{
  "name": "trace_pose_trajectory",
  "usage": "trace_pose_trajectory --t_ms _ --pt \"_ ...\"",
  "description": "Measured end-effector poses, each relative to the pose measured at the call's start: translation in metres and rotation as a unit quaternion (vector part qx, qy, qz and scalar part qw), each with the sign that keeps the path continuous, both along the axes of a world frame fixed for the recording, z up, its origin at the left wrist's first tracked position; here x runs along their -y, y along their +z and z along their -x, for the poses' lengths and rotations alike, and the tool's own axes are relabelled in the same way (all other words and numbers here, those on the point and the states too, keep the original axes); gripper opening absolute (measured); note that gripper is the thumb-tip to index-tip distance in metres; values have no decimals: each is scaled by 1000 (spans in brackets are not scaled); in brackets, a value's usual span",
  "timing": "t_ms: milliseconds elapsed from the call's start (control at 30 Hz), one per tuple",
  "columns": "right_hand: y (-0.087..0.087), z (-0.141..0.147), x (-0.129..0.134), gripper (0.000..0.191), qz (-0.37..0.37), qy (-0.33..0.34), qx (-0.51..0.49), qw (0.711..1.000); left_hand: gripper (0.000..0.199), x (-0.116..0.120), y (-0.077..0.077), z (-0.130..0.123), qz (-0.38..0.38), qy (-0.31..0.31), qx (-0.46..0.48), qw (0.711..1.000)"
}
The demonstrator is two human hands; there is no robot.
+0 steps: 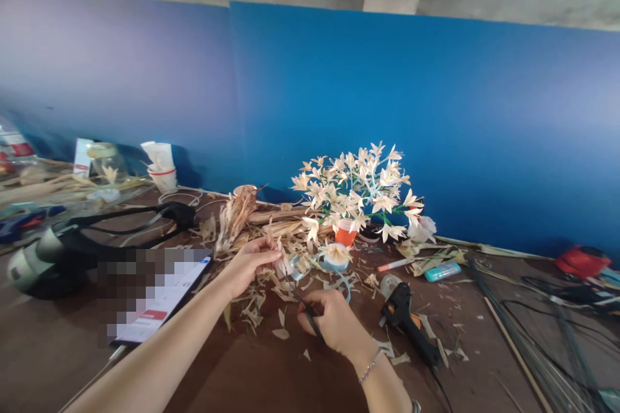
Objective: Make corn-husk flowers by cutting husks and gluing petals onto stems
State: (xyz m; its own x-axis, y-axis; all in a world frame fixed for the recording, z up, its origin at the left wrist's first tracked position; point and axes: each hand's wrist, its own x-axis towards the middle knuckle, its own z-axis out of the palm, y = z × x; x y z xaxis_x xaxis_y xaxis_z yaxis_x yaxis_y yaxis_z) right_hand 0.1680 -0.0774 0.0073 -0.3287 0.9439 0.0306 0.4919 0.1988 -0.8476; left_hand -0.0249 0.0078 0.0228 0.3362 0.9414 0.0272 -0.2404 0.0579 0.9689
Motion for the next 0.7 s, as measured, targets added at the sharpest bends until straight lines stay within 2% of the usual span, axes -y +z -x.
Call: trace_pose_trajectory --t_ms 467,700 --pt "-1 1 0 15 10 -40 -41 998 20 2 -5 -4 21 42 37 998" --pt "-1 2 0 16 39 -50 -52 997 24 5 -7 -9 57 28 57 996"
